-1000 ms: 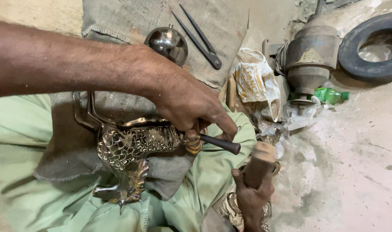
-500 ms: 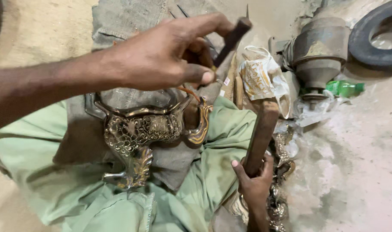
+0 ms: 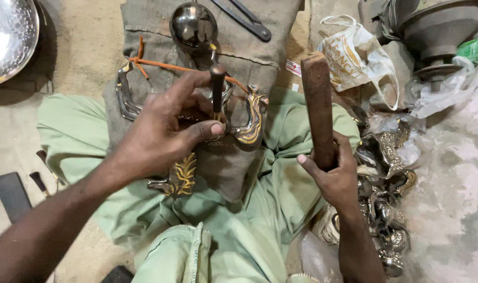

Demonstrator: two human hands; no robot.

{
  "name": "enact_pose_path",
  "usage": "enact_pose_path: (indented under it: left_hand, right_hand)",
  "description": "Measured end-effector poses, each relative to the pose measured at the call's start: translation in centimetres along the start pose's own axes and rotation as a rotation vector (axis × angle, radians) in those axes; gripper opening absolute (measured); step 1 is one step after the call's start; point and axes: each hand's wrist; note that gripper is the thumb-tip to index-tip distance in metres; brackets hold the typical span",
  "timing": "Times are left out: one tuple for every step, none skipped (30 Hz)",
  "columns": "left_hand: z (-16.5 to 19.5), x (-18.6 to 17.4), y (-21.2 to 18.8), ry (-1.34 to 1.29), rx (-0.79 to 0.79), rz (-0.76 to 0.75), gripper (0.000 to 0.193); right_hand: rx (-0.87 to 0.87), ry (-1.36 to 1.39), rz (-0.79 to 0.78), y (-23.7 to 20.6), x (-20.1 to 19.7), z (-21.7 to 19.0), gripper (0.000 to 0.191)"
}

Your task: The person sits on the floor and uses a hammer and chisel to engrave a decorative pattern onto a metal object. They repeatedly strike the chisel with the hammer to create fine details on the surface.

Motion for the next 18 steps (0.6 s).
enact_pose_path:
  left_hand:
    - [0.0, 0.8, -0.5, 0.019, 0.016, 0.045, 0.061]
    - [0.0, 1.5, -0.9, 0.038, 0.033, 0.089, 0.058]
    - [0.0, 2.3, -1.4, 0.022, 0.087, 0.148, 0.055]
    - [-0.1, 3.2, -1.9, 0.003, 0.141, 0.204, 0.051]
    - [-0.2, 4.0, -2.4, -0.016, 0.198, 0.259, 0.048]
    - [-0.3, 5.0, -2.8, -0.026, 0.192, 0.321, 0.044]
    - [-0.4, 6.0, -3.2, -0.035, 0.186, 0.382, 0.041]
    - [-0.7, 6.9, -3.5, -0.046, 0.180, 0.443, 0.038]
    - [-1.1, 7.6, -3.8, 0.014, 0.220, 0.476, 0.037]
    - [-1.5, 8.2, -4.0, 0.073, 0.261, 0.509, 0.036]
    - [-2.0, 8.7, -4.3, 0.133, 0.303, 0.544, 0.036]
    - [-2.6, 9.0, -4.5, 0.188, 0.326, 0.546, 0.037]
    - [-3.1, 9.2, -4.8, 0.244, 0.348, 0.546, 0.039]
    - [-3.6, 9.3, -5.0, 0.300, 0.371, 0.545, 0.040]
    - [-4.1, 9.4, -5.2, 0.387, 0.354, 0.542, 0.035]
    - [-4.4, 9.5, -5.3, 0.475, 0.339, 0.539, 0.031]
    - [-4.7, 9.6, -5.4, 0.562, 0.325, 0.537, 0.027]
    - [-4.9, 9.7, -5.5, 0.552, 0.373, 0.529, 0.026]
  right_hand:
    - [-0.044, 0.014, 0.001, 0.0, -0.3, -0.4, 0.069]
    - [-0.087, 0.028, 0.004, 0.2, -0.5, -0.9, 0.070]
    - [-0.142, -0.048, 0.018, 0.3, -0.8, -1.4, 0.071]
    - [-0.194, -0.125, 0.034, 0.4, -1.3, -1.9, 0.072]
    - [-0.245, -0.203, 0.052, 0.4, -1.8, -2.5, 0.072]
    - [-0.279, -0.240, 0.046, 0.5, -2.2, -3.2, 0.071]
    - [-0.313, -0.277, 0.041, 0.6, -2.6, -3.8, 0.070]
    - [-0.345, -0.316, 0.035, 0.7, -3.0, -4.6, 0.068]
    - [-0.425, -0.353, 0.040, 0.8, -3.5, -5.4, 0.067]
    - [-0.506, -0.391, 0.046, 0.9, -4.0, -6.2, 0.065]
    - [-0.589, -0.429, 0.050, 1.2, -4.6, -7.0, 0.064]
    - [-0.665, -0.485, 0.052, 1.6, -5.1, -7.8, 0.065]
    - [-0.740, -0.539, 0.055, 1.9, -5.7, -8.6, 0.065]
    - [-0.814, -0.594, 0.058, 2.2, -6.3, -9.3, 0.066]
    - [-0.862, -0.644, 0.085, 2.1, -6.7, -10.0, 0.064]
    - [-0.912, -0.694, 0.115, 2.1, -7.0, -10.5, 0.062]
    - [-0.963, -0.746, 0.146, 2.2, -7.3, -11.0, 0.060]
    - [-1.011, -0.762, 0.166, 2.5, -7.6, -11.5, 0.056]
Point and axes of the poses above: each hand's wrist, its own y-axis towards the middle knuckle, its own x-axis out of the palm, z = x × y, and after that the axes turned 7 degrees about x, right-handed
